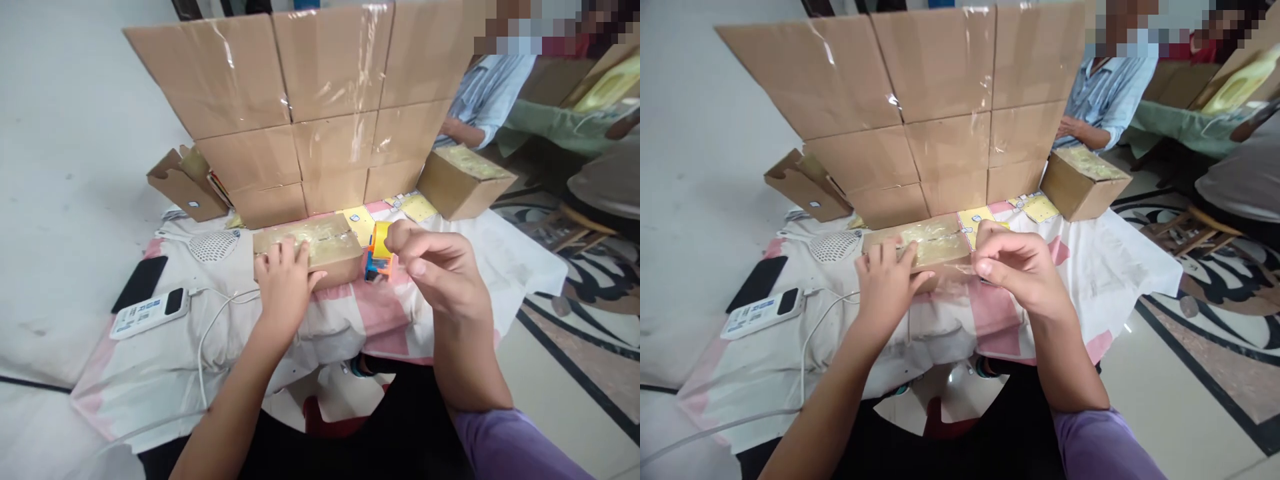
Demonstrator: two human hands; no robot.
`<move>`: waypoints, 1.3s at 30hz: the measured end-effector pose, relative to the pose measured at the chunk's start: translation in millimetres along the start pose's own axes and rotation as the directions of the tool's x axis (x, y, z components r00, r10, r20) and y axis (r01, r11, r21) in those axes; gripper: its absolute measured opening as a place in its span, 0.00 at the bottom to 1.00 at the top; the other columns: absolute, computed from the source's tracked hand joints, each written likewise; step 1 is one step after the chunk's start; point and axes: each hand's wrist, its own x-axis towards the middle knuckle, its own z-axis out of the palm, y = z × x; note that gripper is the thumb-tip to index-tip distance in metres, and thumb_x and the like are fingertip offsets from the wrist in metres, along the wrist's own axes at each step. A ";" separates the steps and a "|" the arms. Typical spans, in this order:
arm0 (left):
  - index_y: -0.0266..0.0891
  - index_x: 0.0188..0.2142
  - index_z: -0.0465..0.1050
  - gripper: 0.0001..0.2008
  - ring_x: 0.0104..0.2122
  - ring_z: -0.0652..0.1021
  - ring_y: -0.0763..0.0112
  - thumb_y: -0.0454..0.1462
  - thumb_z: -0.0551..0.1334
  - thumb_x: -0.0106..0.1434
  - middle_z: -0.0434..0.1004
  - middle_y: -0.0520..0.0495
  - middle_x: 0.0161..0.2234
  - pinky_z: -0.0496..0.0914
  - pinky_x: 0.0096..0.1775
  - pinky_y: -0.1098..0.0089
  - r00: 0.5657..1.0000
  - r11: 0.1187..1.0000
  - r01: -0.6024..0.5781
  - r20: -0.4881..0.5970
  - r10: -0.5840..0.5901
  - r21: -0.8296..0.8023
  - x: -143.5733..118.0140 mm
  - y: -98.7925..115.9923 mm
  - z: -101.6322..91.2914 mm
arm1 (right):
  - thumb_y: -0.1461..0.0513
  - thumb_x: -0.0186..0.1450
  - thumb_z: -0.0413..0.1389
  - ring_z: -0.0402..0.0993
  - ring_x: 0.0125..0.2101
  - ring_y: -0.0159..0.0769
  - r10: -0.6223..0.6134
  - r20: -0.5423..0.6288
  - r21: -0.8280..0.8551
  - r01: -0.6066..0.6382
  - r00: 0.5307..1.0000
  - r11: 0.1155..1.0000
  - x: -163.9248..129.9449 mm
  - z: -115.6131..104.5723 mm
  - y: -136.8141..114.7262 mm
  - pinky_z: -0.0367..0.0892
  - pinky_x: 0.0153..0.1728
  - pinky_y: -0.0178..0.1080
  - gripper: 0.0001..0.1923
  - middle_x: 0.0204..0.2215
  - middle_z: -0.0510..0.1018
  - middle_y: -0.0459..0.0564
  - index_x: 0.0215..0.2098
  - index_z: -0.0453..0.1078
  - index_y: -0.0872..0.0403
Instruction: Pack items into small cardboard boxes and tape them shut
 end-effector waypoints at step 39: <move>0.32 0.64 0.66 0.25 0.65 0.67 0.50 0.40 0.54 0.72 0.68 0.32 0.64 0.59 0.59 0.47 0.915 0.944 0.076 -0.354 -0.195 -0.322 -42.8 -30.8 45.3 | 0.54 0.58 0.61 0.67 0.26 0.31 0.464 0.268 -0.688 -0.170 0.844 0.706 118.6 130.0 120.2 0.61 0.28 0.33 0.13 0.25 0.73 0.45 0.30 0.70 0.55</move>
